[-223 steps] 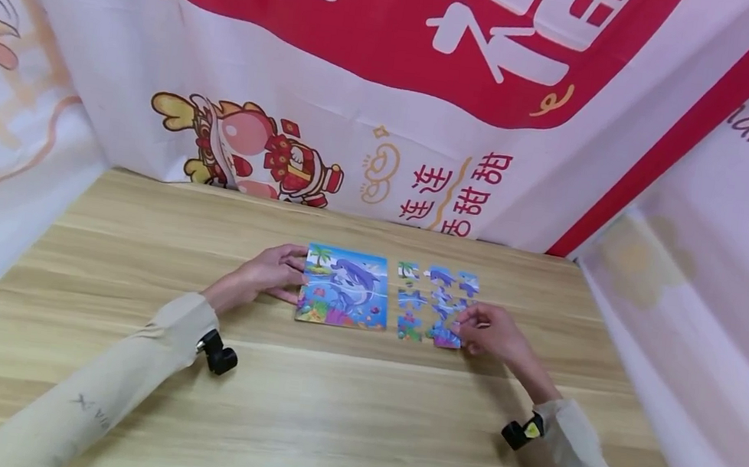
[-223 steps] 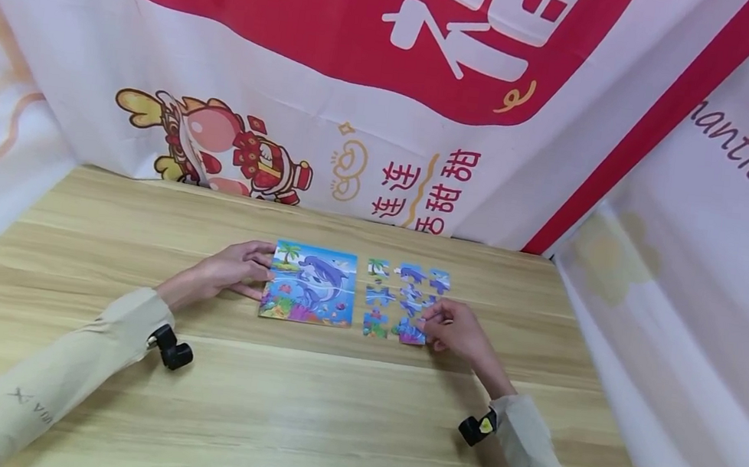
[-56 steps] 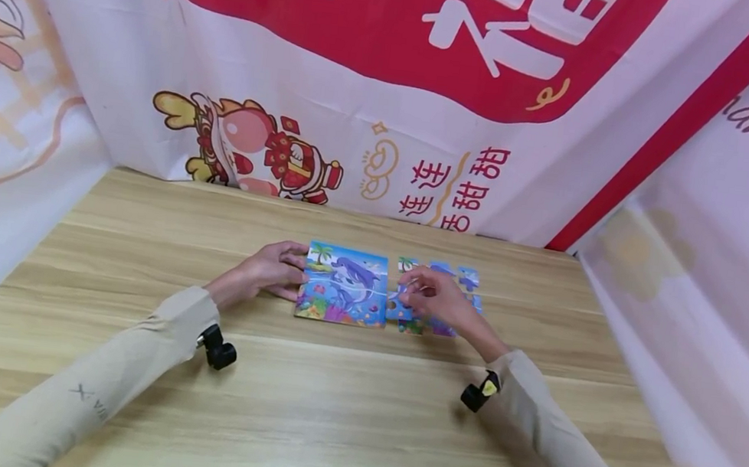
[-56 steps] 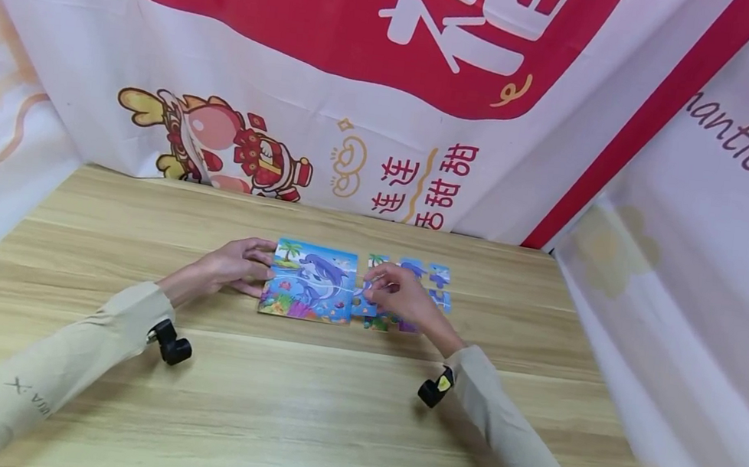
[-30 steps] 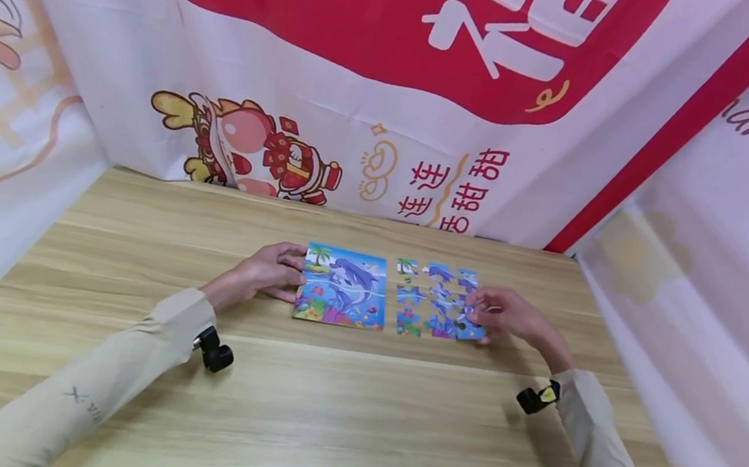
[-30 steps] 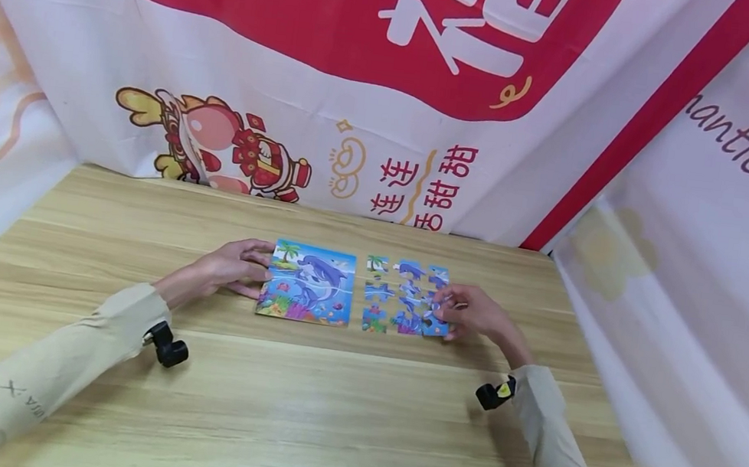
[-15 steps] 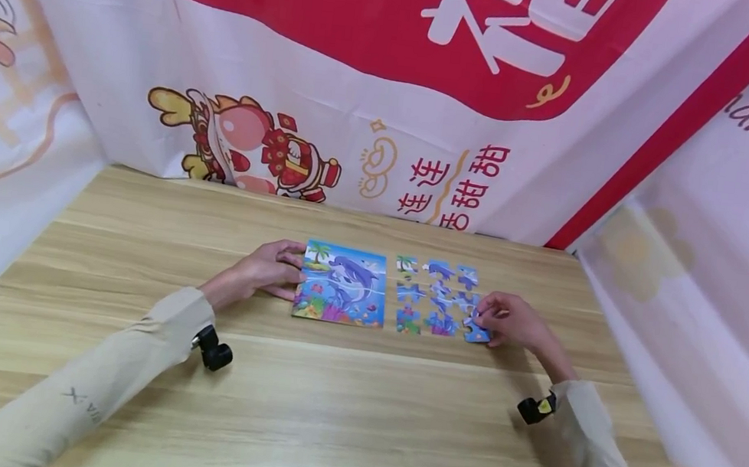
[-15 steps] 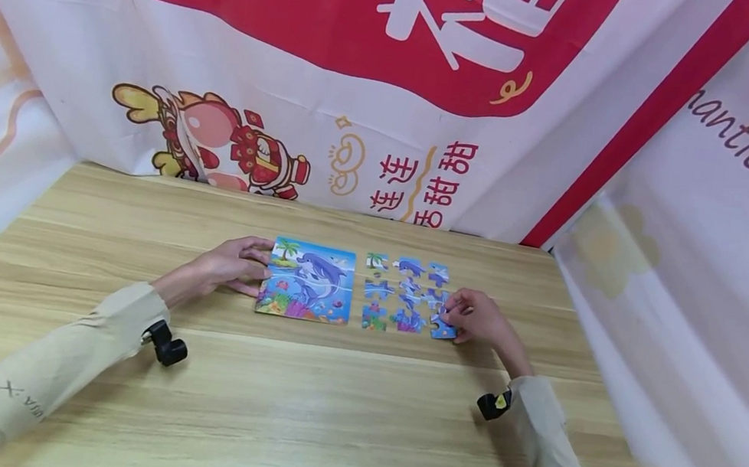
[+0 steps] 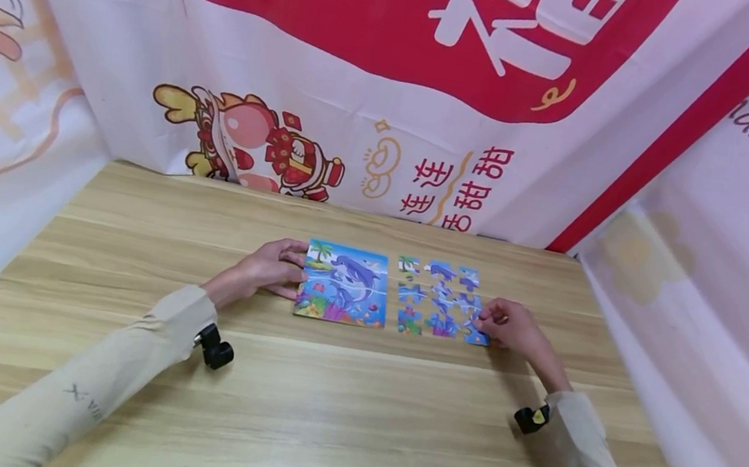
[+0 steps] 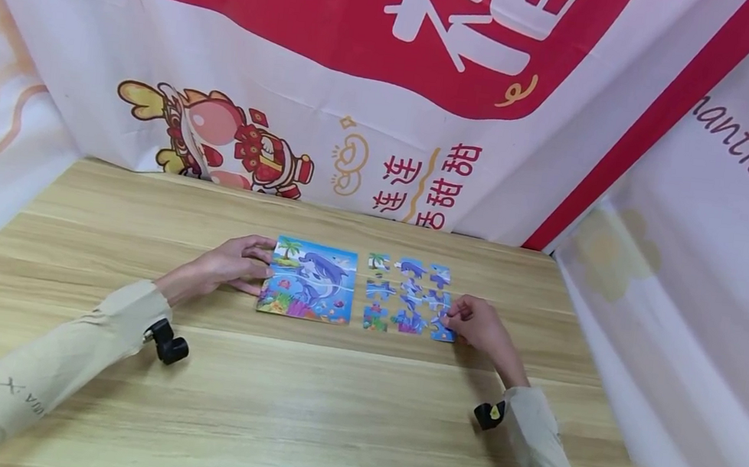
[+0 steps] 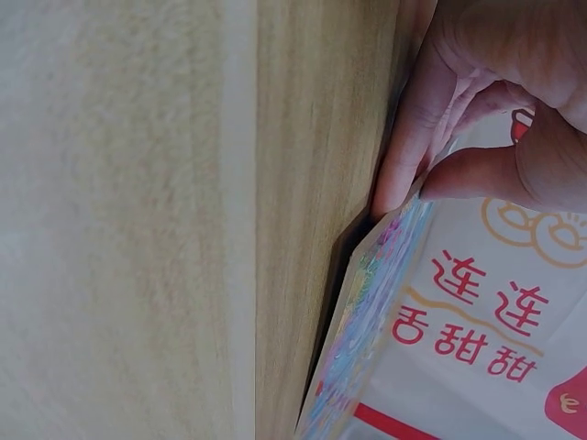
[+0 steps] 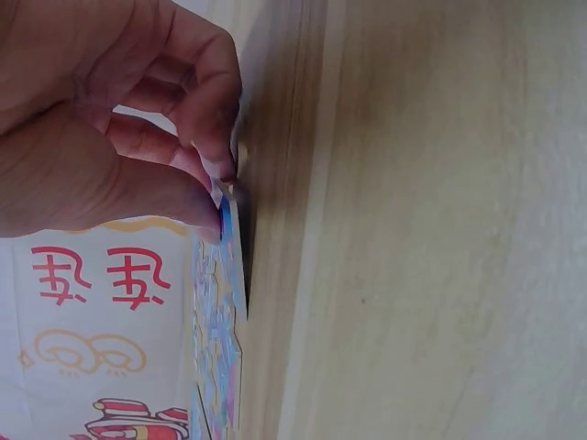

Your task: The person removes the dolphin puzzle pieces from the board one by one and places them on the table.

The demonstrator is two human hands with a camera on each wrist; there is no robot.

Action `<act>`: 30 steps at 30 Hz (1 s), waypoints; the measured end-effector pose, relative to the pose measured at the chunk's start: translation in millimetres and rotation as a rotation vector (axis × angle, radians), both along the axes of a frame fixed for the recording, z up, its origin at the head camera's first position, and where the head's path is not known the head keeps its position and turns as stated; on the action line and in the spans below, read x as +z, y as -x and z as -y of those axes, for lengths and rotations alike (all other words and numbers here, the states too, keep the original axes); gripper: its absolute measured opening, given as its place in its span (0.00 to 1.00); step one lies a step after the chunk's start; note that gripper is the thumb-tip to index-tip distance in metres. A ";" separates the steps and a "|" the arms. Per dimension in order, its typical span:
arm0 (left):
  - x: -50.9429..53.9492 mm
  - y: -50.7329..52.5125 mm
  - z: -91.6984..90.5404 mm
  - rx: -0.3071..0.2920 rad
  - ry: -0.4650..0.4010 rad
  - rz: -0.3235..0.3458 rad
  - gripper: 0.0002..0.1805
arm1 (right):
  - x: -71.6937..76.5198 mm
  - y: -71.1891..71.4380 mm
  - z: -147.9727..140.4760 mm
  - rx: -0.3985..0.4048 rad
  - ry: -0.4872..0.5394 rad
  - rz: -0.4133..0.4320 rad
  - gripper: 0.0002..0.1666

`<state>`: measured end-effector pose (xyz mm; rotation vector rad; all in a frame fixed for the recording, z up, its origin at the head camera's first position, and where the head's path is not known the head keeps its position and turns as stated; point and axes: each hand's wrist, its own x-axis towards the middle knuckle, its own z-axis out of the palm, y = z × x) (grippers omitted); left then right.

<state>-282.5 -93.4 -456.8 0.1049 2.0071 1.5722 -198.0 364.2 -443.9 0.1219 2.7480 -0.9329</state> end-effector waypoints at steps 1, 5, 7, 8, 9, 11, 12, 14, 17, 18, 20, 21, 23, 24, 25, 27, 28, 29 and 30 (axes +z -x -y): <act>0.0 0.0 -0.2 0.001 0.001 -0.003 0.40 | -0.1 -0.5 0.6 -0.001 -0.008 -0.012 0.08; -0.1 -1.1 0.6 0.008 0.003 -0.004 0.39 | -0.3 -0.8 4.4 -0.010 -0.036 -0.038 0.09; -0.1 -1.8 1.1 0.013 0.004 -0.004 0.39 | -0.1 -0.6 6.0 -0.023 -0.042 -0.039 0.10; 0.3 -2.3 1.3 0.014 0.002 -0.004 0.39 | -0.1 -0.3 6.7 -0.029 -0.045 -0.040 0.10; 0.4 -2.6 1.3 0.016 0.001 -0.004 0.39 | 0.1 -0.1 7.0 -0.033 -0.048 -0.040 0.10; 0.7 -2.8 1.1 0.020 0.000 -0.004 0.39 | 0.6 0.2 7.4 -0.042 -0.052 -0.035 0.11; 1.1 -2.9 0.8 0.022 0.003 -0.006 0.39 | 0.7 0.5 7.4 -0.047 -0.055 -0.032 0.11; 1.5 -2.5 0.1 0.022 0.008 -0.011 0.39 | 1.2 0.8 7.1 -0.049 -0.059 -0.020 0.12; 3.4 -2.4 -1.8 0.019 0.014 -0.033 0.39 | 2.2 1.4 6.9 -0.071 -0.064 -0.009 0.12; 3.9 -2.4 -2.8 0.021 0.013 -0.041 0.39 | 2.8 1.5 6.7 -0.072 -0.070 -0.011 0.12; 5.1 -2.5 -4.7 0.026 0.008 -0.056 0.39 | 4.1 1.6 6.5 -0.078 -0.078 -0.017 0.12; 5.4 -2.6 -5.9 0.032 0.007 -0.061 0.39 | 4.8 1.6 6.5 -0.080 -0.082 -0.024 0.12; 6.2 -2.7 -8.1 0.048 0.007 -0.063 0.38 | 6.1 1.6 6.5 -0.077 -0.088 -0.032 0.13; 6.7 -2.8 -8.9 0.056 0.010 -0.063 0.38 | 6.8 1.6 6.6 -0.071 -0.081 -0.029 0.13; 7.1 -3.2 -9.5 0.057 0.012 -0.068 0.38 | 7.2 1.8 6.6 -0.069 -0.075 -0.030 0.12; 7.9 -3.8 -10.5 0.061 0.012 -0.074 0.37 | 8.4 2.5 7.4 -0.068 -0.062 -0.036 0.11; 7.9 -4.1 -11.0 0.063 0.011 -0.076 0.37 | 9.1 3.1 7.9 -0.066 -0.060 -0.044 0.10; 7.9 -4.4 -11.3 0.063 0.011 -0.080 0.37 | 9.9 3.6 8.2 -0.059 -0.057 -0.057 0.10; 8.0 -4.7 -11.7 0.064 0.011 -0.086 0.37 | 10.3 4.4 8.6 -0.053 -0.057 -0.070 0.09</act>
